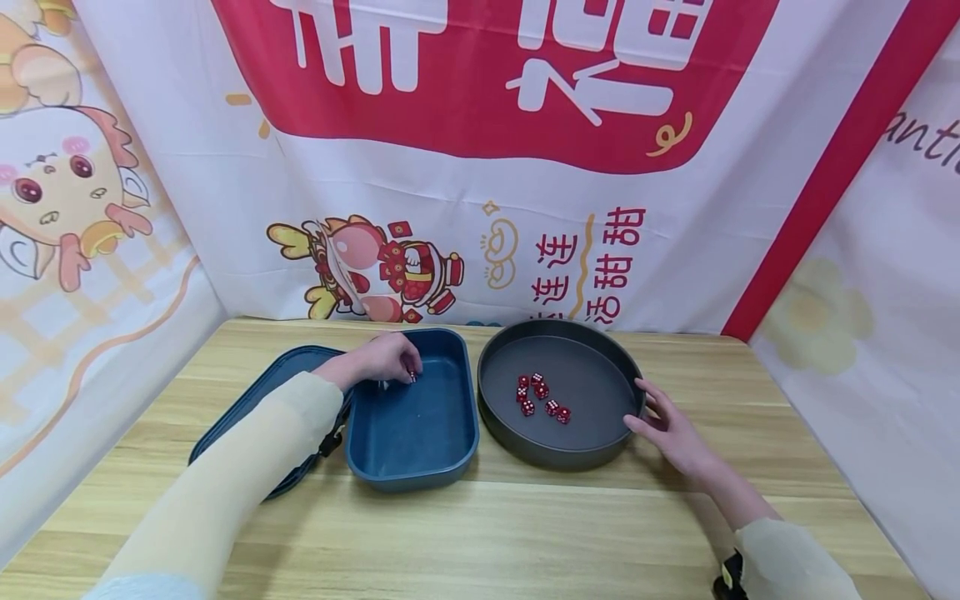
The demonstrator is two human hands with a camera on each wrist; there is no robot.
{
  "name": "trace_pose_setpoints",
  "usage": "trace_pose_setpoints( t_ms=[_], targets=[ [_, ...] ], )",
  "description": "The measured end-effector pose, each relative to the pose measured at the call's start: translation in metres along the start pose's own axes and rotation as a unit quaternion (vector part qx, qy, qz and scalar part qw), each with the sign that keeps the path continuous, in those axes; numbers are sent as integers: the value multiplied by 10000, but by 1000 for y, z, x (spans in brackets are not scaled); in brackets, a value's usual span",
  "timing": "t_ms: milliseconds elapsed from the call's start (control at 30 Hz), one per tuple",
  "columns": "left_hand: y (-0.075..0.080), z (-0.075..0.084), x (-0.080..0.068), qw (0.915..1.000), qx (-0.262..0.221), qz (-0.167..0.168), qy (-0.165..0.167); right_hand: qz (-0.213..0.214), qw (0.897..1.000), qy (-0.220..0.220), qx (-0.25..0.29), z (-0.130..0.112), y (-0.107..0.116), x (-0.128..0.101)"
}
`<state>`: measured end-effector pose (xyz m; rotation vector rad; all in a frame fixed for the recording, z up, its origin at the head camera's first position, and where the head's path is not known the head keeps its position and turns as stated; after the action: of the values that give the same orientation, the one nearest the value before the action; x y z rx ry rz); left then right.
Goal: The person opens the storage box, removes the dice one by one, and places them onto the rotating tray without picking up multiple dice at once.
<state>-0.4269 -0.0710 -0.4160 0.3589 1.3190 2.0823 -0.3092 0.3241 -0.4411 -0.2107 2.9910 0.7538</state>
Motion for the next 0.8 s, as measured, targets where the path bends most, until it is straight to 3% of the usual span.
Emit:
trace_pose_setpoints(
  t_ms=[267, 467, 600, 800],
  targets=[
    [-3, 2, 0, 9999, -95, -27, 42, -18, 10000, -31, 1, 2, 0, 0],
    [3, 9, -3, 9996, -157, 30, -226, -25, 10000, -16, 29, 2, -1, 0],
    [9, 14, -4, 9985, -453, 91, -301, -41, 10000, -36, 52, 1, -1, -1],
    [26, 38, -2, 9952, -642, 299, -680, -56, 9999, -96, -44, 1, 0, 0]
  ],
)
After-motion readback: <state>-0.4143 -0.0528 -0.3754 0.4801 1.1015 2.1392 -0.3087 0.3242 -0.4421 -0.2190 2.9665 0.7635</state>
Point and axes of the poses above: each hand's wrist, its own x-axis towards the middle knuckle, its own y-axis out of the back of the hand, z = x × y, the point moved 10 cm from there along x, towards the middle knuckle, and after that the axes turned 9 degrees about -y, right-handed, at the moved point
